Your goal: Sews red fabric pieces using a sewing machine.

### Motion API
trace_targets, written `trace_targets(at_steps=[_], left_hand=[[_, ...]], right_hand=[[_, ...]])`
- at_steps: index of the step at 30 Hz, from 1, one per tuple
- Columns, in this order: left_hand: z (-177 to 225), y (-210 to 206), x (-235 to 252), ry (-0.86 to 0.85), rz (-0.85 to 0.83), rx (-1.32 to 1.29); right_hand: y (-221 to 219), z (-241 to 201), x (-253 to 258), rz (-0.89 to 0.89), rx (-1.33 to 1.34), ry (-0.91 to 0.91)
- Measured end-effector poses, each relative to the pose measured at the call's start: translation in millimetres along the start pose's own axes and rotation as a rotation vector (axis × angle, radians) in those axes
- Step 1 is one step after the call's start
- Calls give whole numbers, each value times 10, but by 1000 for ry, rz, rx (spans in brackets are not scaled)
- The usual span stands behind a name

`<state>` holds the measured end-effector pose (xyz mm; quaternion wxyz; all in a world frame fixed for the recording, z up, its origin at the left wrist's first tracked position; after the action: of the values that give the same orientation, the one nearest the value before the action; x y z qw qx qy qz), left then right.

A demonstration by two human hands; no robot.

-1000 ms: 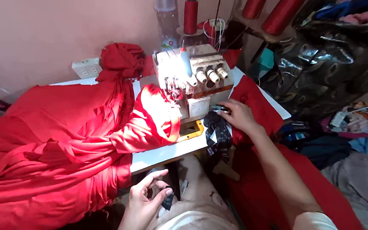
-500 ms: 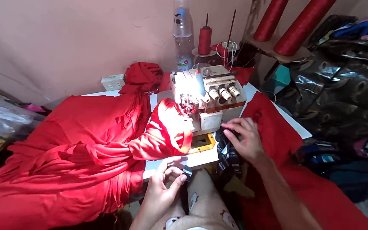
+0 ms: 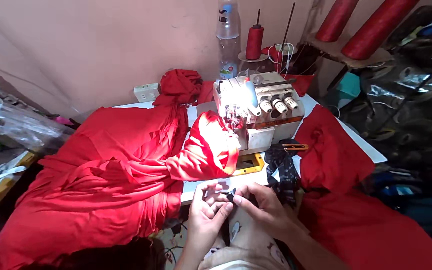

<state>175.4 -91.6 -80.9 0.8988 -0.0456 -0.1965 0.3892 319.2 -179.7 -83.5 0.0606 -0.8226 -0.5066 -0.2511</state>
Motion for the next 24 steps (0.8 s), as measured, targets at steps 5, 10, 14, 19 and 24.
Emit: trace_targets(at_steps=[5, 10, 14, 19, 24], left_hand=[[-30, -2, -54, 134, 87, -150], [-2, -30, -99, 303, 136, -273], [-2, -24, -105, 296, 186, -314], [41, -13, -104, 293, 200, -292], [64, -57, -113, 311, 197, -279]], right_hand=[[-110, 4, -96, 35, 7, 26], [-131, -18, -110, 53, -56, 95], [-131, 5, -148, 100, -45, 113], [-72, 26, -178, 94, 40, -53], [-96, 2, -200, 52, 61, -99]])
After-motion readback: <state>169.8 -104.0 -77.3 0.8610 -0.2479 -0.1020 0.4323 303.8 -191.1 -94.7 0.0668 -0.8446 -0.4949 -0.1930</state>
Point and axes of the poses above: each hand's wrist, its own x-axis towards the middle knuckle, its own y-axis out of the back of the hand, z = x × y, the point moved 1 cm from there along x, towards the middle knuckle, and after that the axes turned 6 degrees about -x, right-handed, at the moved point
